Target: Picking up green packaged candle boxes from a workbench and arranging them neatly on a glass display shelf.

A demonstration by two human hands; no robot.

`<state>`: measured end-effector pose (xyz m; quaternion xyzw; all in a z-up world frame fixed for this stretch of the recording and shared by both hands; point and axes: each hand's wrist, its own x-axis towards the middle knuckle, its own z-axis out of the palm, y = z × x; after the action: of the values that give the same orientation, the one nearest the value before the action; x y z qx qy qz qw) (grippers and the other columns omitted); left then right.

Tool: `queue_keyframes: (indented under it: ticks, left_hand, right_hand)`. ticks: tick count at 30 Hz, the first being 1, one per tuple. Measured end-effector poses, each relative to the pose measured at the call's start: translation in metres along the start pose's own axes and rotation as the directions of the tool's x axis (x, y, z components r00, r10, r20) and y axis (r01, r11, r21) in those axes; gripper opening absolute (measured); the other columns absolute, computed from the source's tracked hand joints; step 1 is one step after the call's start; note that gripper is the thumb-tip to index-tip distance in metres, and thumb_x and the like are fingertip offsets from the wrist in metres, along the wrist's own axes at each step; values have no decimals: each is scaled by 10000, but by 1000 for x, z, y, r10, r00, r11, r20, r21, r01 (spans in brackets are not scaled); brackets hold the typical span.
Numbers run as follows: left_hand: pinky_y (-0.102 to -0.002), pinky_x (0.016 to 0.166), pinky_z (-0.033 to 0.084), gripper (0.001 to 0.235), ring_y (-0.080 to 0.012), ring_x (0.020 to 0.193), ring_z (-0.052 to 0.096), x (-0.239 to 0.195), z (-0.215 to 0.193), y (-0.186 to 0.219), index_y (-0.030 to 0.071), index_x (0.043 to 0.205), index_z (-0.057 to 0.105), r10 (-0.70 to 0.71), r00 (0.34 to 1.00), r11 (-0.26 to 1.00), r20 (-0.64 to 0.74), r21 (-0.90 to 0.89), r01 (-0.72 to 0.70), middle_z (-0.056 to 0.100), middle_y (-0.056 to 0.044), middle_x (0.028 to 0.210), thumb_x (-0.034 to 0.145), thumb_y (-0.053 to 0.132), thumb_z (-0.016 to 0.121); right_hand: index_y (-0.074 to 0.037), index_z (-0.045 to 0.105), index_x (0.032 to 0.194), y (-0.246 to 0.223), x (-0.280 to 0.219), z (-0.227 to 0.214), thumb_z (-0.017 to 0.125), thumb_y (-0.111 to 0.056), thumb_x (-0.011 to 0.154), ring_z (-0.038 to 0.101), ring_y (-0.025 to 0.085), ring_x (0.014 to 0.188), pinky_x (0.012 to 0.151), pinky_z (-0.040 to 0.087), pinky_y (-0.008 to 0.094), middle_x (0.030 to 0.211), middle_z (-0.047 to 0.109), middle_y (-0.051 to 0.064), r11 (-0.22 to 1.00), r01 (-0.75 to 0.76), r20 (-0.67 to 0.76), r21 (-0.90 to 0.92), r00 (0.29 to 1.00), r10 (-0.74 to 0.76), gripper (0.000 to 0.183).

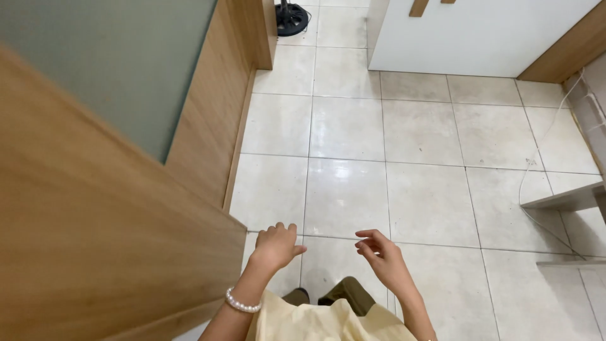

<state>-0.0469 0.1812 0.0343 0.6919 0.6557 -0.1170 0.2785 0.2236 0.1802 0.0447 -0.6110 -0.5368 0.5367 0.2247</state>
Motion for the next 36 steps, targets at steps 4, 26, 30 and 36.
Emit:
queue_keyframes:
  ticks: [4, 26, 30, 36]
  left_hand:
    - [-492, 908, 541, 598, -361, 1084, 654, 92, -50, 3, 42, 1206, 606, 44, 999, 998, -3, -42, -44, 649, -188, 1164, 923, 566, 663]
    - [-448, 979, 527, 735, -353, 1166, 633, 616, -368, -25, 38, 1421, 482, 37, 987, 967, 158, -253, 4, 645, -203, 1245, 918, 537, 681]
    - [-437, 973, 558, 698, -347, 1127, 690, 714, -456, -43, 15, 1392, 537, 27, 979, 980, 201, -201, 14, 705, -212, 1187, 932, 527, 654]
    - [-464, 974, 532, 697, -354, 1157, 639, 867, -615, -50, 87, 1446, 492, 105, 994, 988, 42, -115, -99, 622, -202, 1274, 937, 543, 628]
  right_hand:
    - [-65, 687, 1202, -26, 96, -18, 612, -123, 962, 780, 187, 935, 818, 609, 331, 999, 801, 97, 996, -28, -45, 82, 998, 32, 258]
    - [-51, 682, 1203, -291, 679, -217, 617, -116, 971, 759, 167, 944, 828, 601, 323, 1002, 783, 91, 985, 174, -83, -15, 981, -174, 250]
    - [-74, 678, 1222, -330, 782, -230, 613, -135, 977, 753, 149, 959, 833, 599, 310, 1016, 778, 69, 992, 125, -103, -26, 987, -127, 261]
    - [-47, 676, 1220, -406, 934, -267, 613, -110, 978, 751, 166, 951, 834, 596, 306, 1012, 771, 81, 980, 173, -211, 95, 966, -150, 258]
